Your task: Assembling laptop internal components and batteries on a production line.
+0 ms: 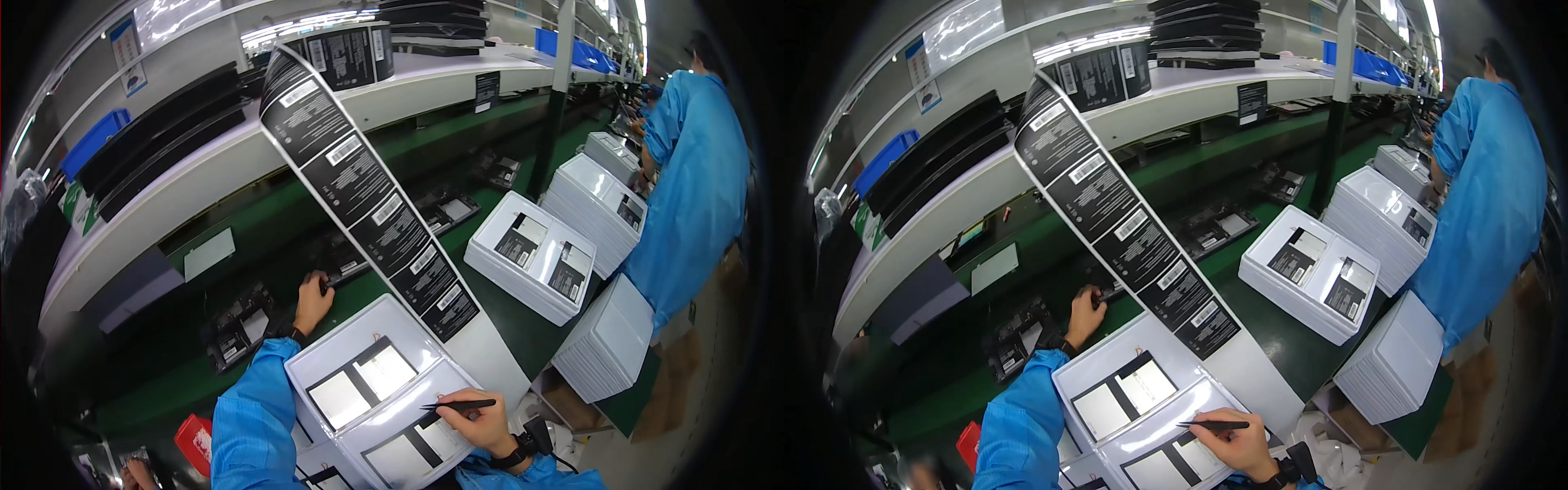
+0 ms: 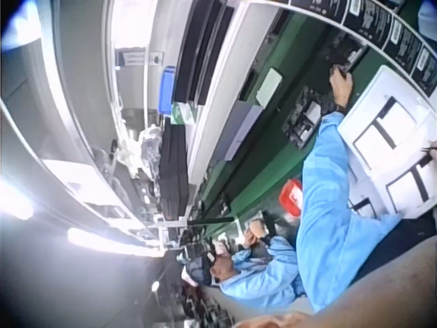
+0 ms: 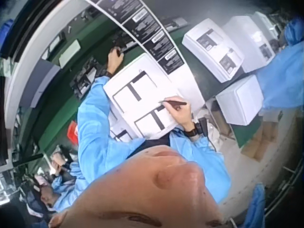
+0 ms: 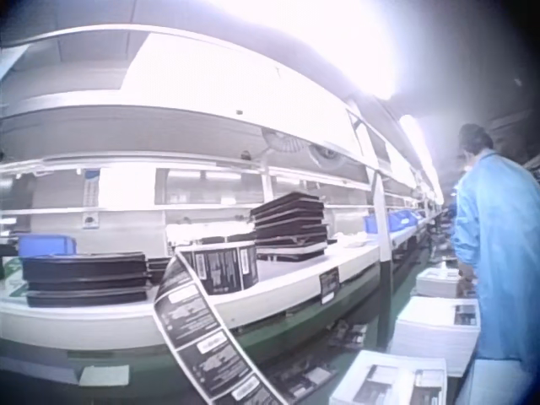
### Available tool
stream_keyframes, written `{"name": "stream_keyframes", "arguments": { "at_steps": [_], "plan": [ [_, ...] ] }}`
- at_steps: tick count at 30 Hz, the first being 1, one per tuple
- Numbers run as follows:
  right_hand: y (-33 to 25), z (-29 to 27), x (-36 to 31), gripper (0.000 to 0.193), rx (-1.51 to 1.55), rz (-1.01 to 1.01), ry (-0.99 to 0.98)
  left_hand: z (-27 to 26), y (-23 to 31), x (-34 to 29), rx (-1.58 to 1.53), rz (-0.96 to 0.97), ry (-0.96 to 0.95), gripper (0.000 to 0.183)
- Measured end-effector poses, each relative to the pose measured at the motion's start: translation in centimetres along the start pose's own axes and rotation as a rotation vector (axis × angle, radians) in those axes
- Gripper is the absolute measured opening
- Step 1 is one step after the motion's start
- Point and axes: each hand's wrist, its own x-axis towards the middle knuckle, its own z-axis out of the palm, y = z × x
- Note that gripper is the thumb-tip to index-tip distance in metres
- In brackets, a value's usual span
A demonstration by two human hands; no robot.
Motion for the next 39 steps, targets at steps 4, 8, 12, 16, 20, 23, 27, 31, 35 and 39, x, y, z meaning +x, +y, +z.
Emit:
{"name": "stream_keyframes", "arguments": {
  "at_steps": [4,8,12,16,20,23,27,31,35,39],
  "plan": [
    [0.6,0.1,0.6,0.017,0.023,0.005,0.003,1.2,-1.2,2.3,-0.802,-0.715,0.115,0.031],
    [0.0,0.2,0.5,0.017,0.055,0.025,-0.012,-2.8,-0.9,5.4,-1.038,-1.096,-0.191,0.028],
    [0.3,0.0,0.2,0.017,0.104,0.016,0.005,-5.7,1.1,6.0,-1.146,-0.979,-0.238,0.017],
    [0.1,-0.2,-0.4,0.017,0.135,-0.021,0.007,-13.0,5.9,3.1,-1.111,-0.911,-0.116,0.013],
    [0.6,-0.7,-0.8,0.016,0.329,-0.032,0.020,-21.3,13.8,-4.2,-1.047,-0.700,0.000,0.031],
    [0.2,-0.9,-1.4,0.013,0.302,-0.187,0.137,-23.6,18.6,-13.2,-1.029,-0.787,0.117,0.034],
    [-3.7,-1.9,-2.1,0.024,0.202,-0.370,0.165,-22.1,26.4,-23.5,-0.915,-1.103,0.085,0.052],
    [-6.4,-0.9,-0.2,0.022,0.034,-0.318,-0.228,-20.7,30.1,-29.8,-0.969,-1.076,-0.192,0.049],
    [-4.0,0.2,-0.4,0.017,-0.012,0.098,-0.274,-22.5,28.8,-28.2,-0.055,-0.713,-0.413,0.044],
    [-4.2,0.9,-0.7,0.017,0.044,0.184,-0.262,-21.2,29.4,-22.8,0.087,-0.130,-0.102,0.026]
  ]
}}
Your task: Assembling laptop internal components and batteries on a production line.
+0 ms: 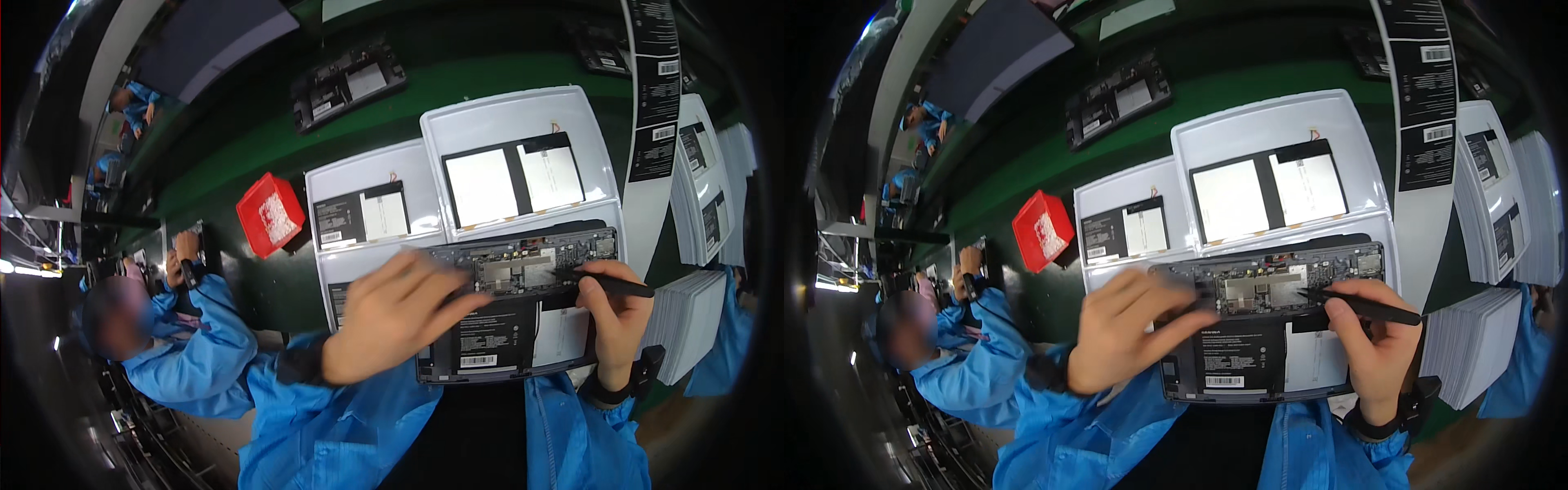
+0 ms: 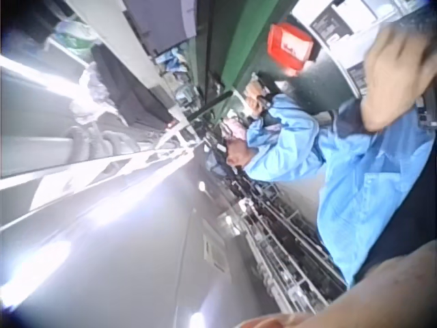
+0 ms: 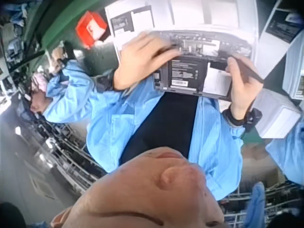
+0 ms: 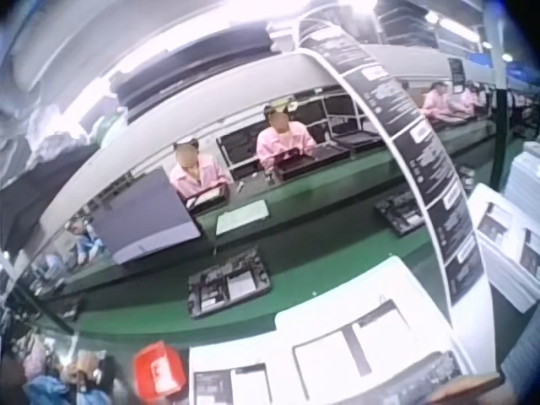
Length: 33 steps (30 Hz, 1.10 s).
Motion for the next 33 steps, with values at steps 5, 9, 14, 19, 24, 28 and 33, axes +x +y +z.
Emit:
{"name": "stream_keyframes", "arguments": {
  "at_steps": [5,9,14,19,24,28,33],
  "plan": [
    [-1.8,2.9,0.0,0.018,-0.050,-0.060,0.081,5.5,-1.8,5.7,-0.098,0.132,-0.252,0.021],
    [-0.8,4.0,0.7,0.019,0.029,-0.044,0.159,5.3,-2.1,5.5,-0.078,0.140,-0.298,0.018],
    [0.1,3.8,1.2,0.018,0.055,-0.019,0.134,5.2,-2.6,4.9,-0.171,0.155,-0.183,0.016],
    [0.7,4.0,1.8,0.018,-0.055,-0.088,0.085,5.8,-3.3,4.1,-0.162,0.202,-0.135,0.019],
    [0.4,4.2,2.1,0.018,-0.109,-0.056,0.058,5.8,-3.5,3.7,0.007,0.305,-0.125,0.024],
    [0.4,4.3,2.1,0.017,-0.113,-0.036,0.081,5.8,-3.5,3.7,0.015,0.323,-0.134,0.025],
    [0.4,4.4,2.3,0.016,-0.119,-0.034,0.077,5.9,-3.5,3.7,-0.004,0.300,-0.144,0.027]
  ]
}}
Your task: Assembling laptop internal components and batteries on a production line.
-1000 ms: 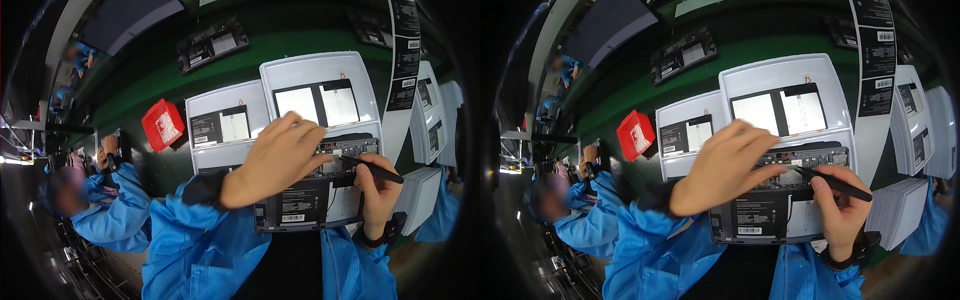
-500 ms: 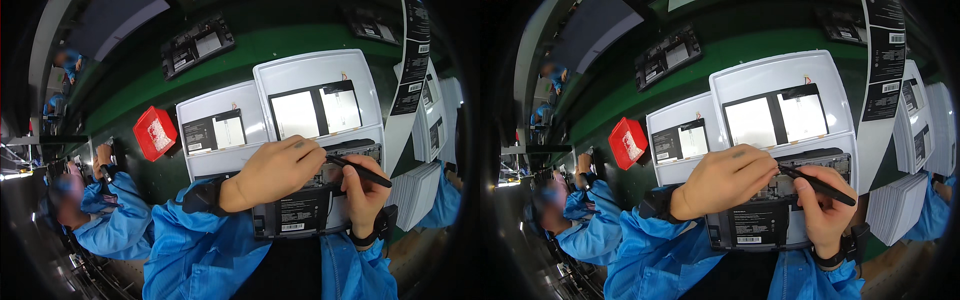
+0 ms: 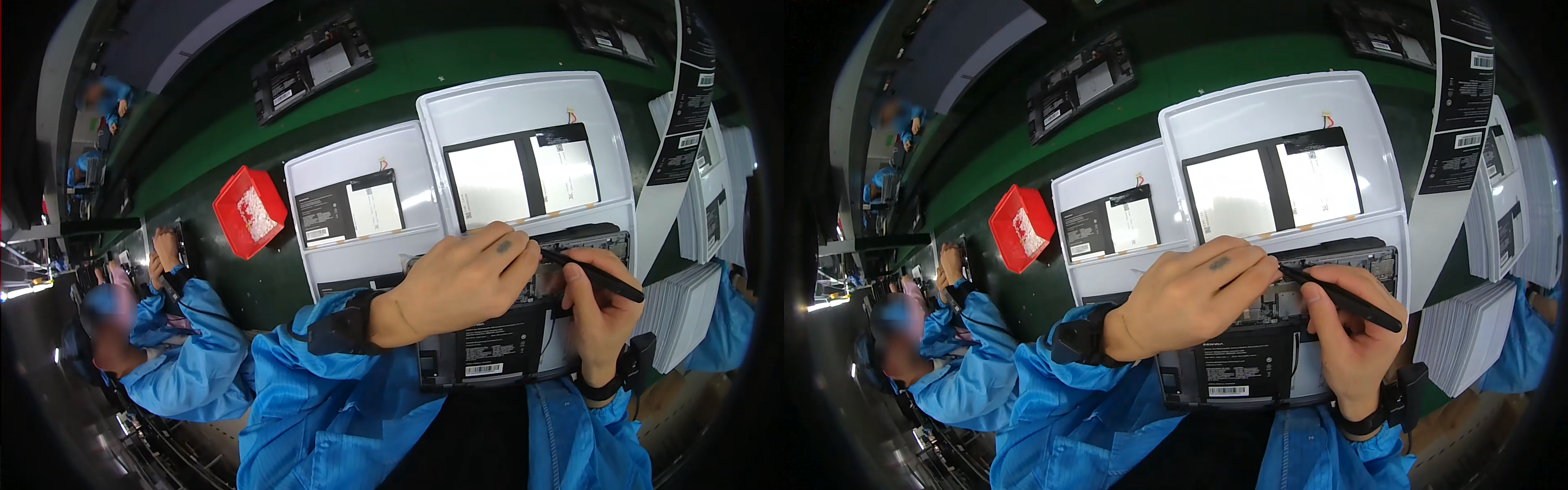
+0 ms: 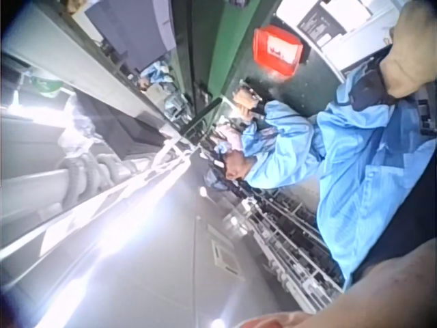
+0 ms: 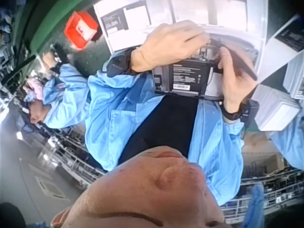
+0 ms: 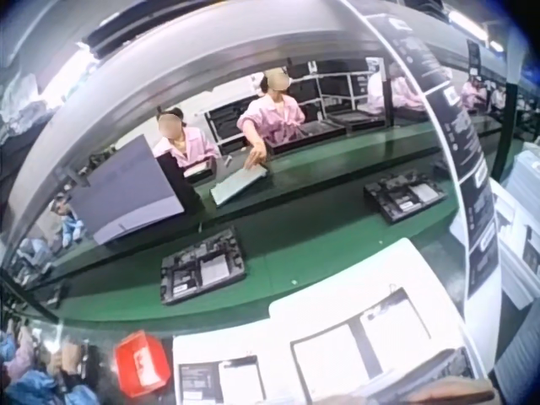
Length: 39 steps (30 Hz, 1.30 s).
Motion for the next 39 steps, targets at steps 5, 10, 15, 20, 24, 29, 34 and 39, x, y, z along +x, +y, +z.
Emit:
{"name": "stream_keyframes", "arguments": {
  "at_steps": [5,10,15,20,24,29,34,39],
  "plan": [
    [-0.01,-0.05,0.13,0.016,-0.022,-0.071,-0.025,-0.14,0.04,0.22,-0.014,-0.009,-0.014,0.029],
    [-0.27,-0.07,0.28,0.015,-0.062,-0.085,-0.042,-0.07,-0.07,0.18,-0.041,-0.019,-0.031,0.029],
    [-0.63,0.00,0.23,0.014,-0.061,-0.024,-0.062,0.16,-0.29,0.12,-0.058,-0.027,0.010,0.026],
    [0.14,-0.24,-0.06,0.017,0.033,0.008,0.007,0.08,-0.26,0.15,-0.066,-0.044,-0.004,0.024],
    [-0.15,0.04,0.12,0.017,0.024,-0.001,-0.013,0.04,-0.25,0.11,-0.085,-0.053,0.015,0.023],
    [-0.20,0.04,0.17,0.017,-0.002,0.026,-0.024,0.09,-0.26,0.11,-0.085,-0.051,0.011,0.023],
    [-0.08,-0.05,0.16,0.017,0.003,0.030,-0.013,0.06,-0.23,0.20,-0.089,-0.053,0.012,0.022],
    [-0.12,-0.02,0.28,0.017,-0.008,0.010,-0.024,0.00,-0.27,0.18,-0.079,-0.054,0.006,0.023]
  ]
}}
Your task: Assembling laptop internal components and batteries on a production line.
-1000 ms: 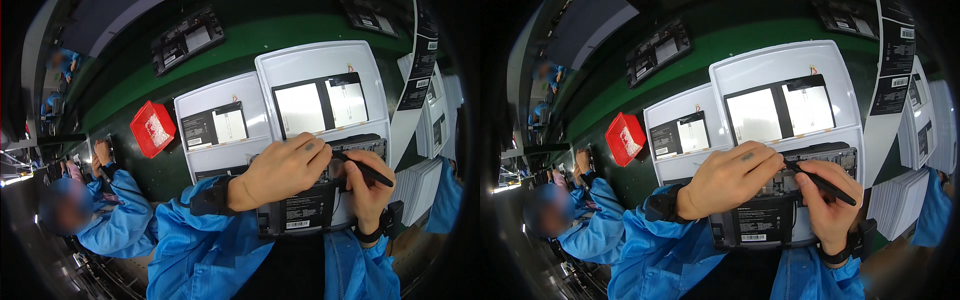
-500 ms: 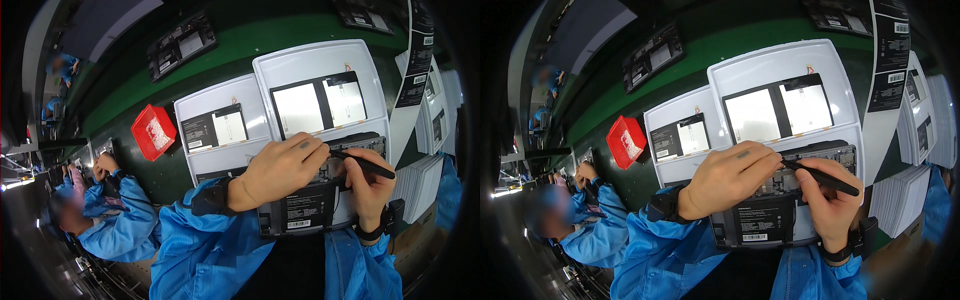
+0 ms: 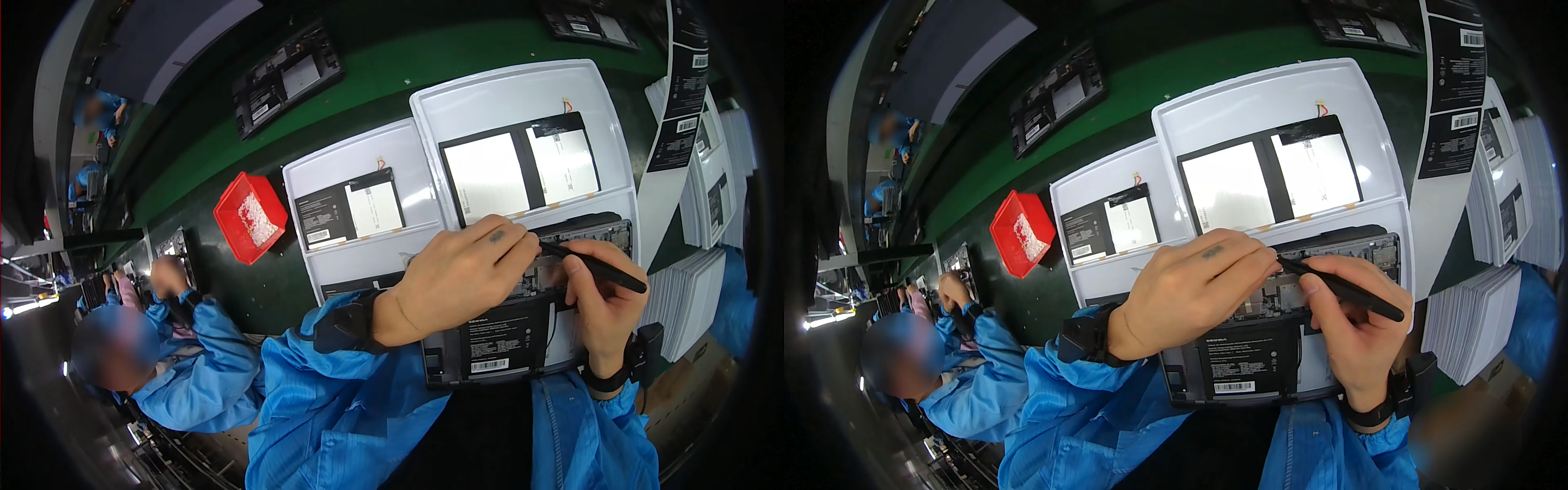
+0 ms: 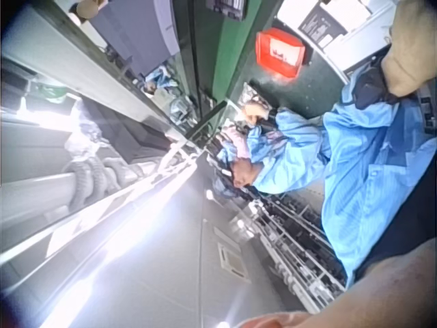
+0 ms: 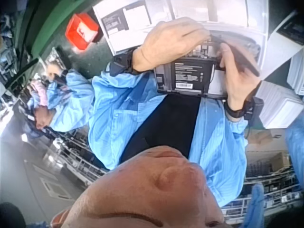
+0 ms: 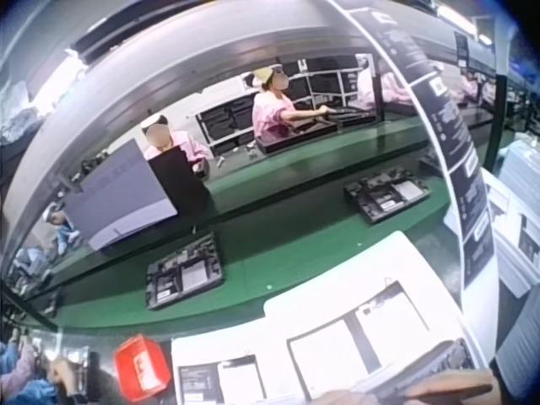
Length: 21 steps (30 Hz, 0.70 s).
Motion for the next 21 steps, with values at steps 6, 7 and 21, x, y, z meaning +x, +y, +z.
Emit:
{"name": "stream_keyframes", "arguments": {
  "at_steps": [6,7,21],
  "plan": [
    [-0.44,0.06,-0.03,0.015,-0.105,-0.056,-0.036,-0.16,0.07,0.16,-0.014,-0.008,-0.010,0.023],
    [-0.40,0.08,0.01,0.015,-0.084,-0.040,-0.029,-0.13,0.06,0.15,-0.013,-0.006,-0.009,0.023],
    [-0.46,0.05,-0.03,0.017,-0.005,0.045,0.003,0.11,0.03,0.04,-0.020,-0.015,0.006,0.022]
  ]
}}
